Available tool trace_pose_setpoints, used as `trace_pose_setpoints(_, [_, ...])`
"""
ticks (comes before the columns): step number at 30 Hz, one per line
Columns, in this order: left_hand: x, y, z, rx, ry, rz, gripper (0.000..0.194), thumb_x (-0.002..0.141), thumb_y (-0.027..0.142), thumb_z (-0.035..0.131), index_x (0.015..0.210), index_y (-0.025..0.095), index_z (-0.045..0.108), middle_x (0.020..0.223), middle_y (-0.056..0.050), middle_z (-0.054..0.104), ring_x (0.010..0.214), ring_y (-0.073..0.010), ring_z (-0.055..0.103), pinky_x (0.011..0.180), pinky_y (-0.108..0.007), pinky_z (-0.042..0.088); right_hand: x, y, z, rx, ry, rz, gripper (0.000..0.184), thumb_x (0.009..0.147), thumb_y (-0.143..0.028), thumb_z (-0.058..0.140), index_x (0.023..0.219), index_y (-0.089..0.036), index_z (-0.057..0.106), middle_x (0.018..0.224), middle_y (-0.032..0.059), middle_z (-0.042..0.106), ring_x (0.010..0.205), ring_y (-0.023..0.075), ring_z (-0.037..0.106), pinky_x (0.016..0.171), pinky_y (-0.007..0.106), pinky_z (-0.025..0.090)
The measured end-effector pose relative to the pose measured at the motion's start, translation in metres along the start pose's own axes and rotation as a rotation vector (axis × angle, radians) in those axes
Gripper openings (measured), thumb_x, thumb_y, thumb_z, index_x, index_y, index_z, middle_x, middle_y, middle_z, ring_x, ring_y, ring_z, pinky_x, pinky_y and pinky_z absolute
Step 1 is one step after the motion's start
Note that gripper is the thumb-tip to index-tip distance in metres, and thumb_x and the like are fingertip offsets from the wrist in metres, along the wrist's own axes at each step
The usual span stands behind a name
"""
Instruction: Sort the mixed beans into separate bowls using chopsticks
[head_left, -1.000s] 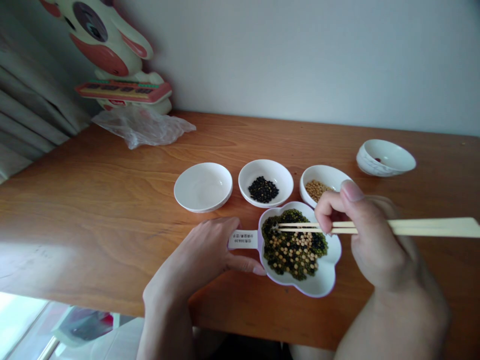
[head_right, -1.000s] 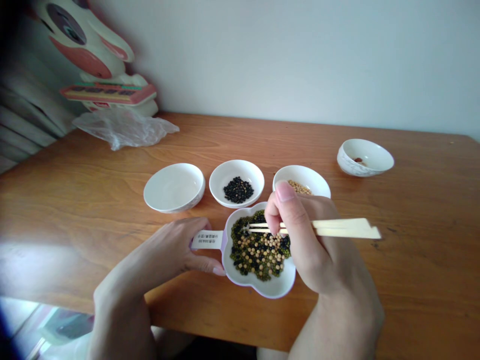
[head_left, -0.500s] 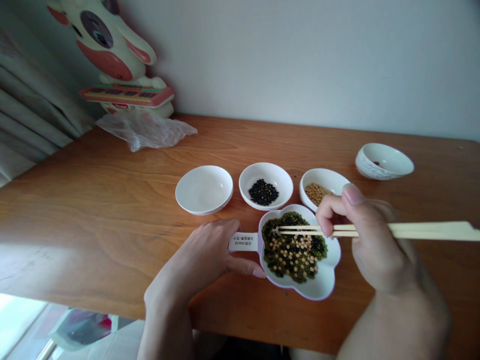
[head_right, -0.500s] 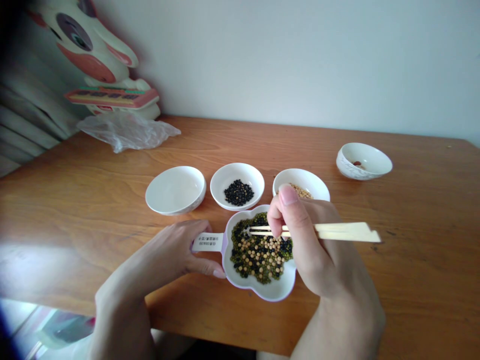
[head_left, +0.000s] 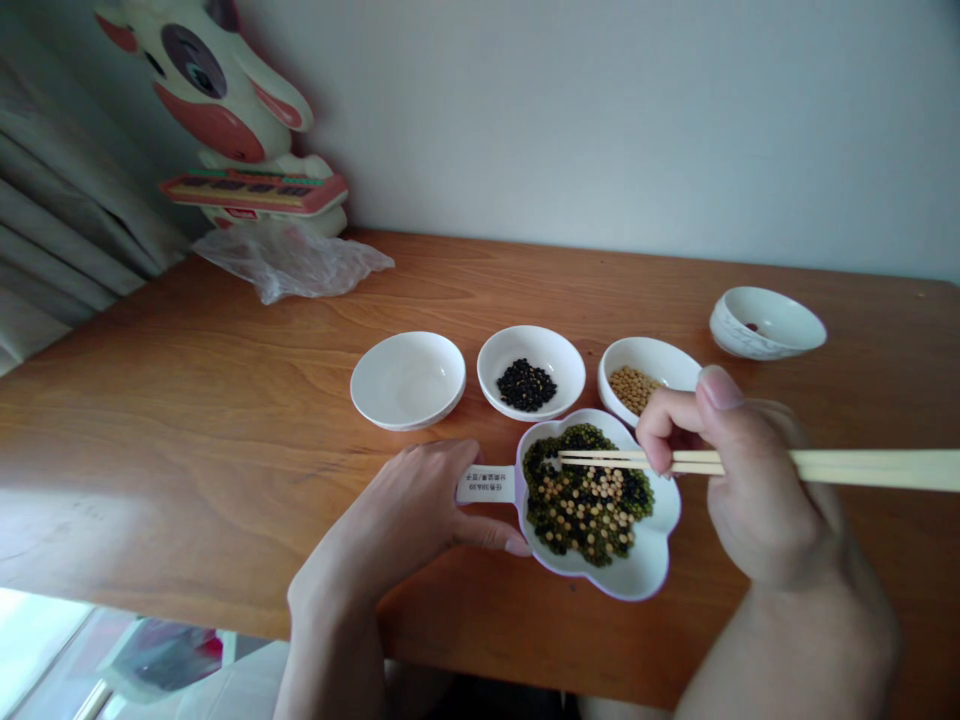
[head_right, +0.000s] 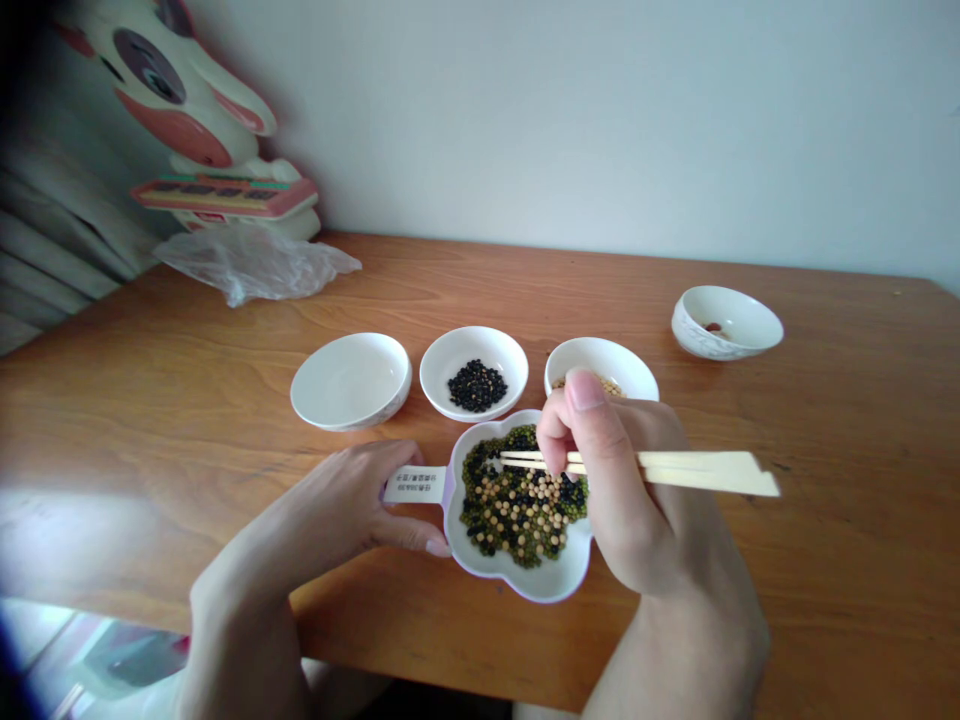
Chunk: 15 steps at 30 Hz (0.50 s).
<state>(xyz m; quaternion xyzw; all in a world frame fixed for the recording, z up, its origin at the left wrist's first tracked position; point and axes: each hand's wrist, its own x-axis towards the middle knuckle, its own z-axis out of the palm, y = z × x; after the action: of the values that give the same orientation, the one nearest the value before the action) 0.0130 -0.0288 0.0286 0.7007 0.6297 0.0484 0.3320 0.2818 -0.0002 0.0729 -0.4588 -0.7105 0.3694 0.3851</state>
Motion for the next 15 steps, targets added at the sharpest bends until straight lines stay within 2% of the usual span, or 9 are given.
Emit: trace_pose_setpoints(15, [0.0019,0.0003,0.0001,-0.012,0.002,0.006,0.062,0.067,0.082,0.079,0.087,0.025,0.065,0.091,-0.003,0.073,0.08,-0.0267,0.066,0.065,-0.033,0.037,0.0052,-0.0028,0.0064,0.012,-0.053,-0.013,0.06,0.111,-0.057,0.032,0.065,-0.023,0.051,0.061,0.0002,0.048,0.061,0.0174,0.046,0.065,0.038,0.029])
